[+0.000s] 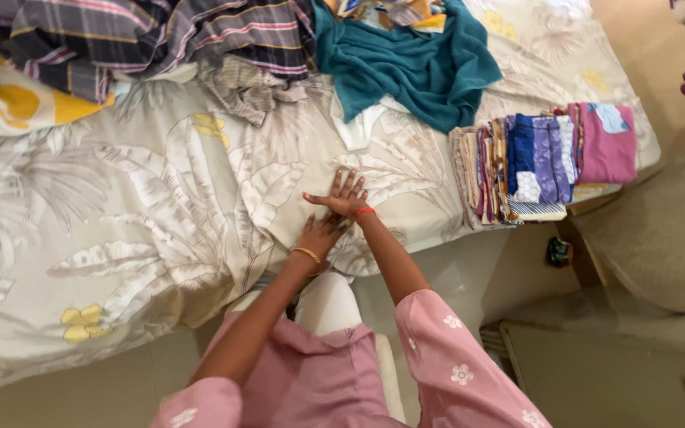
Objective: The person folds a pink floral towel, a beige patterned towel, and a teal towel on a bed, smoothing each item and stacking them neatly. The person handles each towel one at a time, aligning edges and pressing folds before placing the folded items in a growing stack.
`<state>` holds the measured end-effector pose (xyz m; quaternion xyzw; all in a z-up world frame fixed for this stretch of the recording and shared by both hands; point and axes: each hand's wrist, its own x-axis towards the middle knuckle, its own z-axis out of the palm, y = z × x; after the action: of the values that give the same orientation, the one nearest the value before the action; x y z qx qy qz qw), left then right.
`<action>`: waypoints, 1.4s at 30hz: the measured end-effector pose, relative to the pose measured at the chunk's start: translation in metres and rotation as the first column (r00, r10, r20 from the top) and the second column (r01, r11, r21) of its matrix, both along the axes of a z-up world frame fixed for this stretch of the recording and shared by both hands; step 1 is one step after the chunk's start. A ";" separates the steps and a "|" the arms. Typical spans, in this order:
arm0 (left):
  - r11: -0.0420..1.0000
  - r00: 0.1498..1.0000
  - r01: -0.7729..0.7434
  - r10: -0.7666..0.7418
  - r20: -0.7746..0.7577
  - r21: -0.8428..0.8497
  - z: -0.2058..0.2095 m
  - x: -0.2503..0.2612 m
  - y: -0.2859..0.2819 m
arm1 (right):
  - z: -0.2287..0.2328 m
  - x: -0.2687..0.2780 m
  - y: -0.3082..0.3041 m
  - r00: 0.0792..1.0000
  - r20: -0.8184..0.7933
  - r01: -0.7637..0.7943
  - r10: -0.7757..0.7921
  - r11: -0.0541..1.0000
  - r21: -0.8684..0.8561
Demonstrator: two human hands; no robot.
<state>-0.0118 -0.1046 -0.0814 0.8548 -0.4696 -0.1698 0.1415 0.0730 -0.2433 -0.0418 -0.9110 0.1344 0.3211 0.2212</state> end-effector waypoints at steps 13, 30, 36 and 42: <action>0.479 0.556 -0.725 0.831 0.010 0.495 0.094 -0.006 0.341 | -0.010 -0.018 0.024 0.991 0.125 0.066 -0.046 0.986 -0.155; 0.388 0.546 -0.732 0.825 0.142 0.561 0.068 0.003 0.333 | -0.018 0.042 0.036 0.958 -0.109 -0.281 0.264 0.808 -0.518; 0.401 0.559 -0.672 0.827 0.070 0.623 0.083 0.010 0.334 | -0.037 0.140 0.104 0.754 0.544 -0.302 0.368 0.930 -0.210; 0.423 0.525 -0.725 0.850 0.039 0.543 0.067 0.005 0.337 | -0.054 0.205 0.164 0.735 0.595 -0.338 0.326 0.936 -0.097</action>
<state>-0.0070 0.2321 -0.0147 0.9508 0.0721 -0.2993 0.0361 0.2778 -0.0792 -0.0962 -0.9723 -0.1103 0.0505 0.1996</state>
